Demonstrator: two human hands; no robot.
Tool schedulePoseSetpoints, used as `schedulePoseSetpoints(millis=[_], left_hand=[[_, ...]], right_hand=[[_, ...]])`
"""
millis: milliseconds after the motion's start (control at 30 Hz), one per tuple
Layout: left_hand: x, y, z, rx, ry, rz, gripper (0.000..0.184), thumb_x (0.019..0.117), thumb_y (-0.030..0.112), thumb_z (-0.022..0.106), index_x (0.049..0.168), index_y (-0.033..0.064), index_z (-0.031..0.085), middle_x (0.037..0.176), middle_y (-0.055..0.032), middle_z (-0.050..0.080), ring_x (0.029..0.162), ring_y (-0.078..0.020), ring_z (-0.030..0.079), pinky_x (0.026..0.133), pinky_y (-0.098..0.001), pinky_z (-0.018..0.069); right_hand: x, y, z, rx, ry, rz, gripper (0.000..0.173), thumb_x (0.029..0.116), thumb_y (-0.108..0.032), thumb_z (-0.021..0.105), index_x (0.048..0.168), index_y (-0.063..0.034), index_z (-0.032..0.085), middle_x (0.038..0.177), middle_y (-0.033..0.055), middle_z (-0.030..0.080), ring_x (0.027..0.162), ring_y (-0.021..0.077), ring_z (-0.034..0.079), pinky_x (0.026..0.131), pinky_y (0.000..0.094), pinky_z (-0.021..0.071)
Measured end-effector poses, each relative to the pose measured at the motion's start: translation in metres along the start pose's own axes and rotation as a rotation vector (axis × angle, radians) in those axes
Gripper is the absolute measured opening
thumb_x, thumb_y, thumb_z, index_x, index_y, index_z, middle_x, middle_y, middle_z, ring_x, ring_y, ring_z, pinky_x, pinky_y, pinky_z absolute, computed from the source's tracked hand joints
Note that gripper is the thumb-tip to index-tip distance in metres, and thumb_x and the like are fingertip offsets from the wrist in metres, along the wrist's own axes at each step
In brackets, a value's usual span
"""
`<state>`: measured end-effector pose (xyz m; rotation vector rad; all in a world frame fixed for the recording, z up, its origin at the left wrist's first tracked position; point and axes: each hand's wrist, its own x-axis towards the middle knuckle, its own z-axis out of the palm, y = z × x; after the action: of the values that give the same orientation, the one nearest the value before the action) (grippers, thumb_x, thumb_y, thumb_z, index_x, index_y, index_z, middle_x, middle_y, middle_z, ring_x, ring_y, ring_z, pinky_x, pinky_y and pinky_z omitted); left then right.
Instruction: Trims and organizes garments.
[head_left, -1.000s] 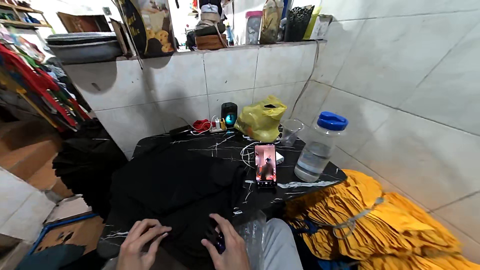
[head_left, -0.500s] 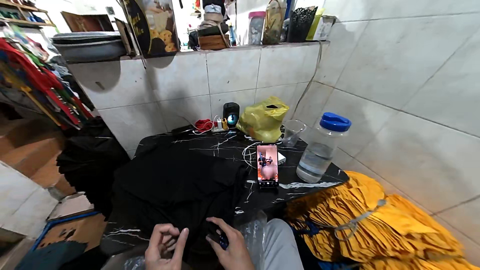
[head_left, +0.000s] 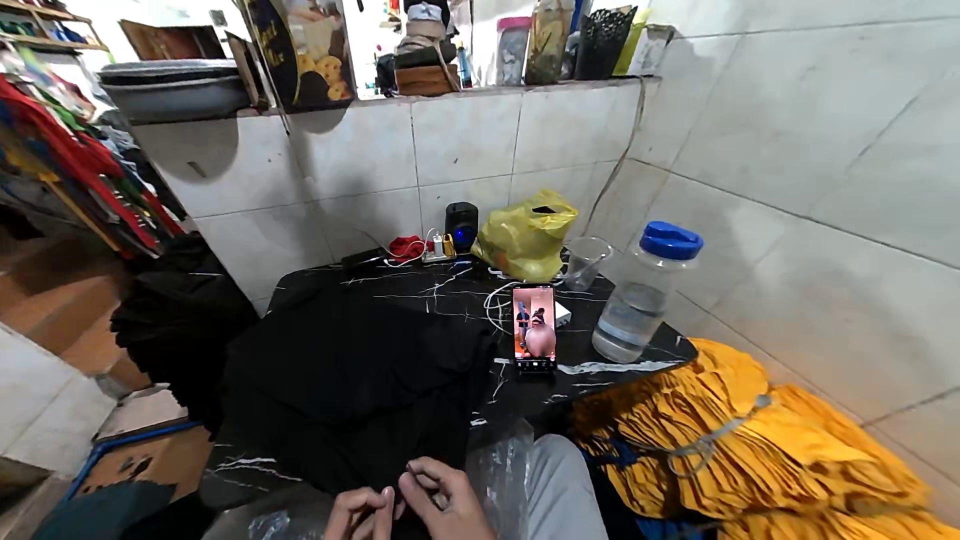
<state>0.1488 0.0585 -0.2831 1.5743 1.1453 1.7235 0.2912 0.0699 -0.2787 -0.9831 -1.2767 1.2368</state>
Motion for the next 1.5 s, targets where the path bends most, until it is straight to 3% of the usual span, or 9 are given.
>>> schedulePoseSetpoints(millis=[133,267,367,467,633,833,900,1000,1500], left_hand=[[0.0,-0.003,-0.008,0.08,-0.035,0.022,0.006,0.0922,0.003,0.065,0.093,0.0074,0.069,0.097,0.0009,0.07,0.1,-0.0087,0.067,0.095,-0.0276,0.0566],[0.004,0.0,-0.01,-0.01,-0.083,0.058,0.015,0.0967,-0.003,0.056,0.098,0.0055,0.069,0.092,0.0035,0.072,0.084,-0.0041,0.069,0.078,-0.0224,0.06],[0.007,0.001,-0.011,0.017,-0.081,0.075,0.016,0.0955,-0.005,0.055,0.098,0.0042,0.069,0.094,0.0028,0.072,0.085,-0.0029,0.069,0.077,-0.0201,0.0596],[0.012,0.0,-0.012,0.002,-0.047,0.054,0.015,0.0933,-0.005,0.062,0.101,0.0057,0.069,0.096,0.0033,0.072,0.086,-0.0041,0.07,0.075,-0.0209,0.061],[0.014,0.002,-0.007,-0.067,-0.077,0.005,0.018,0.0883,-0.007,0.069,0.102,0.0052,0.068,0.096,0.0017,0.073,0.085,-0.0085,0.071,0.077,-0.0263,0.0637],[0.011,0.0,-0.003,-0.119,-0.073,-0.045,0.019,0.0911,-0.008,0.063,0.102,0.0064,0.068,0.098,0.0032,0.073,0.086,-0.007,0.072,0.076,-0.025,0.0634],[0.012,0.002,-0.003,-0.106,-0.073,-0.064,0.017,0.0919,-0.008,0.063,0.104,0.0024,0.068,0.101,0.0,0.072,0.086,-0.0082,0.072,0.076,-0.0255,0.0637],[0.015,0.006,-0.004,-0.082,-0.132,-0.097,0.021,0.0934,-0.005,0.065,0.115,-0.0066,0.066,0.113,-0.0077,0.072,0.097,-0.0122,0.072,0.084,-0.0289,0.0638],[0.01,-0.006,-0.009,-0.045,-0.188,-0.026,0.014,0.0941,-0.004,0.063,0.104,-0.0012,0.073,0.102,-0.0072,0.07,0.089,-0.0114,0.07,0.076,-0.0247,0.0631]], right_hand=[[0.003,0.005,0.005,0.009,0.0,0.039,0.022,0.1014,-0.022,0.066,0.095,-0.0006,0.067,0.079,0.002,0.068,0.071,0.0057,0.062,0.067,0.0237,0.0523],[0.0,0.008,0.012,0.069,-0.043,-0.01,0.024,0.1029,-0.018,0.063,0.089,0.0016,0.066,0.078,0.0037,0.069,0.071,0.0069,0.064,0.07,0.0252,0.0546],[-0.005,0.006,0.019,0.11,0.041,-0.048,0.014,0.1004,-0.007,0.063,0.091,0.002,0.065,0.076,0.0031,0.068,0.066,0.0046,0.062,0.064,0.0211,0.0531],[-0.007,0.004,0.019,0.019,0.048,-0.058,0.018,0.1037,-0.011,0.058,0.094,0.0026,0.066,0.08,0.0048,0.067,0.069,0.0063,0.062,0.067,0.0224,0.0537],[-0.004,0.004,0.016,-0.219,0.086,-0.028,0.033,0.106,-0.031,0.058,0.1,-0.0007,0.07,0.082,0.0064,0.07,0.075,0.0128,0.066,0.072,0.032,0.0557],[-0.005,-0.005,0.015,0.014,0.159,0.038,0.019,0.0996,-0.012,0.066,0.086,0.0008,0.065,0.075,0.0041,0.068,0.06,0.0056,0.061,0.06,0.0214,0.0526],[-0.007,-0.007,0.017,0.012,0.151,0.023,0.019,0.1014,-0.012,0.063,0.087,0.0011,0.065,0.077,0.0043,0.067,0.062,0.0056,0.059,0.061,0.0212,0.0518],[-0.009,-0.007,0.019,-0.042,0.128,-0.017,0.022,0.1045,-0.013,0.057,0.091,0.0015,0.066,0.077,0.0045,0.064,0.064,0.0061,0.058,0.062,0.0216,0.0509],[-0.008,-0.001,0.013,-0.121,0.071,-0.021,0.015,0.1017,-0.01,0.06,0.096,0.0014,0.067,0.079,0.0055,0.068,0.064,0.0073,0.062,0.062,0.0233,0.0531]])
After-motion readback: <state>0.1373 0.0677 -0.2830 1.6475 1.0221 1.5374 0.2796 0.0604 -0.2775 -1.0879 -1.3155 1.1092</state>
